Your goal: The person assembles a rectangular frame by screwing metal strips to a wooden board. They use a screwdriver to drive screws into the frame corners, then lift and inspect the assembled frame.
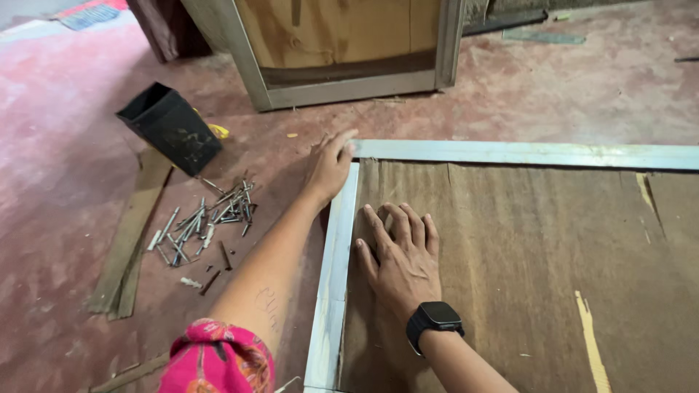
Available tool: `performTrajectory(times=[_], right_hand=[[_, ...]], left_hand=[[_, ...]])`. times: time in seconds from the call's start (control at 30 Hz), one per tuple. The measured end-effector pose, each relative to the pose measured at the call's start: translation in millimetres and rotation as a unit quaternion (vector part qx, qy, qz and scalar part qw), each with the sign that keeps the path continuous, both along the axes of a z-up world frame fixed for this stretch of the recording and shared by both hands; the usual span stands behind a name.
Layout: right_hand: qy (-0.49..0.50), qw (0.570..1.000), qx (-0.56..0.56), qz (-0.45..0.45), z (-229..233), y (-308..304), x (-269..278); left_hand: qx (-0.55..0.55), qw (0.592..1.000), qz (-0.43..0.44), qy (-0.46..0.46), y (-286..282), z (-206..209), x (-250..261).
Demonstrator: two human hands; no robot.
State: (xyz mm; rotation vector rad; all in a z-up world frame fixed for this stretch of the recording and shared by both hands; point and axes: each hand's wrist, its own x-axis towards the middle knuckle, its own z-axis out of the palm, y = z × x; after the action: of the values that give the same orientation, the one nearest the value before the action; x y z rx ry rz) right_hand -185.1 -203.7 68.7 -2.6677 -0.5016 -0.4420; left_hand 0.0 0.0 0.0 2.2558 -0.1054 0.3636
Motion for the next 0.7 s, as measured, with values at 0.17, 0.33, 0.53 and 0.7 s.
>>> performTrajectory(times=[0.17, 0.33, 0.53, 0.7], right_hand=[[-0.016, 1.0, 0.024, -0.003, -7.9, -1.5, 1.1], [0.091, 0.994, 0.061, 0.019, -2.3, -9.2, 15.9], [0.063, 0.99, 0.122, 0.017, 29.6, -36.3, 6.9], [0.118, 0.979, 0.166, 0.01, 64.6, -33.9, -22.9]], left_hand=[[0.167, 0.983, 0.049, 0.06, -5.9, 52.2, -42.9], [0.254, 0.954, 0.023, 0.156, -11.3, 106.4, -94.9], [0.346, 0.912, -0.069, 0.207, -3.7, 167.6, -149.3], [0.372, 0.899, -0.065, 0.222, 18.0, 194.3, -191.1]])
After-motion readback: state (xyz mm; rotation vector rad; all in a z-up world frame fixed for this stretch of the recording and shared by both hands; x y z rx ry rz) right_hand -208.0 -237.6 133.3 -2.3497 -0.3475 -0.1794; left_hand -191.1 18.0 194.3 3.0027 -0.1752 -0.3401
